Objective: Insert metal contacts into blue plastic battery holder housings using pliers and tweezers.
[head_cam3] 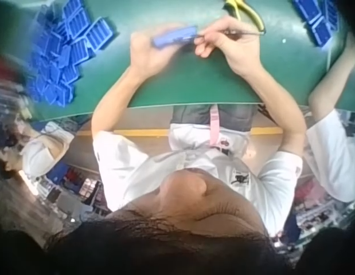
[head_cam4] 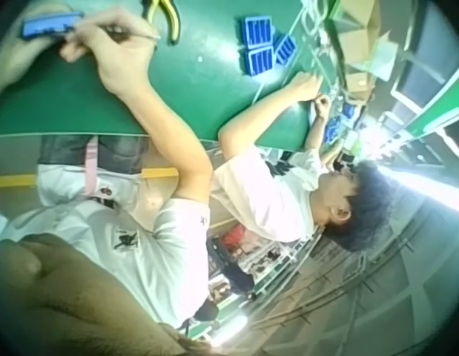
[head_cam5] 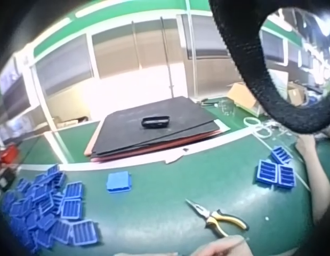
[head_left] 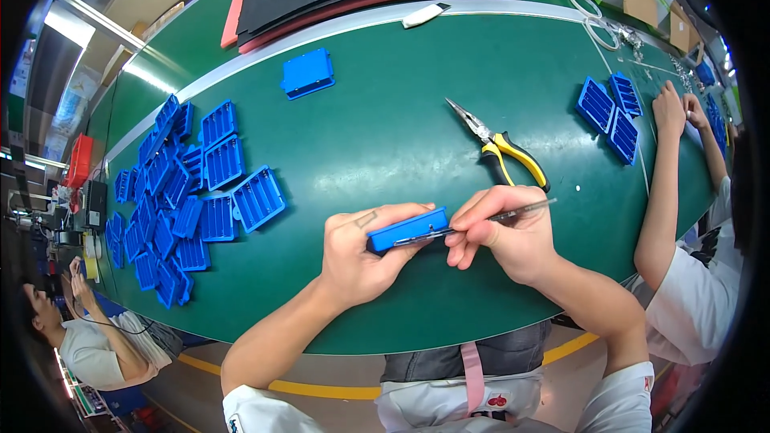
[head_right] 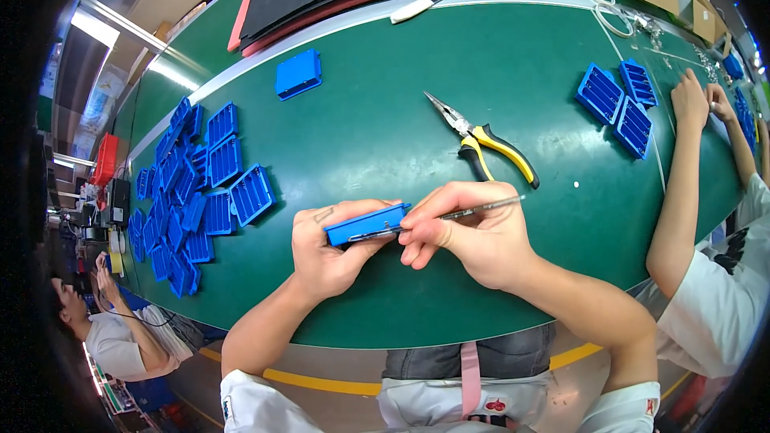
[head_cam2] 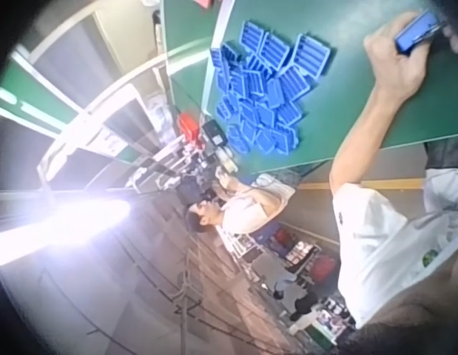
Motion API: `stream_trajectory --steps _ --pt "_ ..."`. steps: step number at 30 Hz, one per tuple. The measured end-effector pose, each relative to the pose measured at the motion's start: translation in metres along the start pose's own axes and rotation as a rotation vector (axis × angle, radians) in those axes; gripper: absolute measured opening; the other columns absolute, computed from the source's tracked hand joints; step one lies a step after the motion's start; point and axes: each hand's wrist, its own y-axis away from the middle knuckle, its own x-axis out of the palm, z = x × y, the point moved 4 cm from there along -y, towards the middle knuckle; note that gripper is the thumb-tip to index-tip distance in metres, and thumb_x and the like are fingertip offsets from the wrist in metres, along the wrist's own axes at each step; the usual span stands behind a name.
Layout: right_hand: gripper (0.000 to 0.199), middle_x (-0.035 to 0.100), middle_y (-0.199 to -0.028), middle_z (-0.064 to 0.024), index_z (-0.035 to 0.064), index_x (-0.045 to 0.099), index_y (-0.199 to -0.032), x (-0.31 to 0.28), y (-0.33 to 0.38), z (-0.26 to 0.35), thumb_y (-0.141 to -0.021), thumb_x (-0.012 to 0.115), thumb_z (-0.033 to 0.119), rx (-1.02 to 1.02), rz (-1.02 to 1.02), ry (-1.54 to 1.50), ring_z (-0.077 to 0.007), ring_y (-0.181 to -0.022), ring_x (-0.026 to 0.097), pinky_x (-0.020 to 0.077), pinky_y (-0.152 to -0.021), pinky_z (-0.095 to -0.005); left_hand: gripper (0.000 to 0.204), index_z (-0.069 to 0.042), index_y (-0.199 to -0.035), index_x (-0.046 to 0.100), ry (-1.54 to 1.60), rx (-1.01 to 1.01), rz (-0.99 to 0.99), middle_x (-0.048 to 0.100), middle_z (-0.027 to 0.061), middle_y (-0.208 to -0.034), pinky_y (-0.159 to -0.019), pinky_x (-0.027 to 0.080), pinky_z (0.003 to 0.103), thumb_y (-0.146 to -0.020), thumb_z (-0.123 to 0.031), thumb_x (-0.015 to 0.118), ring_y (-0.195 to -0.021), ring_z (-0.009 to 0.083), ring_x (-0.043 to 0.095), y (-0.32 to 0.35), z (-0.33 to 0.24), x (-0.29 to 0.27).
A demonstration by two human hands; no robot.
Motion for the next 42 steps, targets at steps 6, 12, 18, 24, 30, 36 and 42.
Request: stream_trajectory --steps 6,12,18,24,30,36,42 --pt "0.01 0.068 -0.086 -0.0197 -0.0088 0.062 -0.095 0.005 0.0 0.003 -0.085 0.066 -0.008 -0.096 -0.048 0.0 -0.0255 -0.073 0.071 0.0609 -0.062 -0.031 0.025 0.001 -0.098 0.07 0.094 -0.095 0.041 0.073 0.0126 -0.087 -0.068 0.055 0.027 -0.075 -0.004 0.078 -0.074 0.0203 0.072 -0.002 0.003 -0.003" --pt "0.015 0.06 -0.094 -0.0139 -0.0029 0.058 -0.098 -0.01 -0.015 0.018 -0.095 0.061 0.012 -0.306 -0.033 -0.12 -0.0237 -0.09 0.062 0.0536 -0.074 -0.0345 0.024 0.001 -0.096 0.07 0.042 -0.085 0.051 0.072 0.0121 -0.086 -0.067 0.053 0.027 -0.075 -0.006 0.079 -0.072 0.0192 0.071 -0.002 0.003 -0.003" --pt "0.016 0.049 -0.082 -0.004 0.0018 0.05 -0.106 -0.015 -0.001 0.052 -0.1 0.049 0.017 -0.072 0.075 0.099 -0.0095 -0.073 0.048 0.0389 -0.064 -0.0231 0.031 0.0 -0.101 0.066 -0.027 -0.077 -0.026 0.071 0.0124 -0.086 -0.067 0.053 0.027 -0.075 -0.008 0.081 -0.072 0.0205 0.07 0.001 0.004 -0.003" --pt "0.012 0.054 -0.07 -0.0152 0.0017 0.051 -0.095 0.012 -0.003 0.031 -0.093 0.059 0.011 -0.293 0.129 1.019 -0.0348 -0.067 0.055 0.0417 -0.057 -0.0381 0.039 -0.001 -0.097 0.061 -0.188 -0.02 -0.064 0.069 0.0112 -0.084 -0.061 0.053 0.03 -0.071 -0.015 0.087 -0.068 0.0239 0.069 0.0 0.004 -0.006" --pt "0.006 0.057 -0.066 -0.0132 0.0025 0.057 -0.093 0.018 0.0 0.029 -0.09 0.059 0.007 -0.237 0.112 1.243 -0.0324 -0.058 0.058 0.0423 -0.051 -0.0388 0.04 -0.003 -0.093 0.06 -0.273 0.042 -0.053 0.067 0.01 -0.078 -0.056 0.051 0.03 -0.069 -0.018 0.088 -0.062 0.0242 0.067 0.002 0.002 -0.005" --pt "0.011 0.056 -0.062 -0.0117 0.0047 0.055 -0.086 0.017 0.002 0.024 -0.089 0.063 0.011 -0.276 0.088 1.32 -0.0316 -0.055 0.057 0.0398 -0.048 -0.0392 0.044 -0.004 -0.092 0.06 -0.311 0.162 -0.006 0.066 0.0088 -0.078 -0.056 0.05 0.031 -0.068 -0.028 0.088 -0.062 0.0249 0.065 0.002 -0.003 -0.001" --pt "0.024 0.051 -0.059 -0.01 0.0057 0.049 -0.073 0.021 -0.001 0.019 -0.087 0.067 0.015 -0.36 0.093 1.31 -0.0301 -0.051 0.053 0.0371 -0.045 -0.0391 0.041 -0.004 -0.089 0.061 -0.32 0.173 0.003 0.066 0.0086 -0.078 -0.056 0.049 0.031 -0.068 -0.028 0.087 -0.062 0.024 0.064 0.002 -0.004 -0.002"
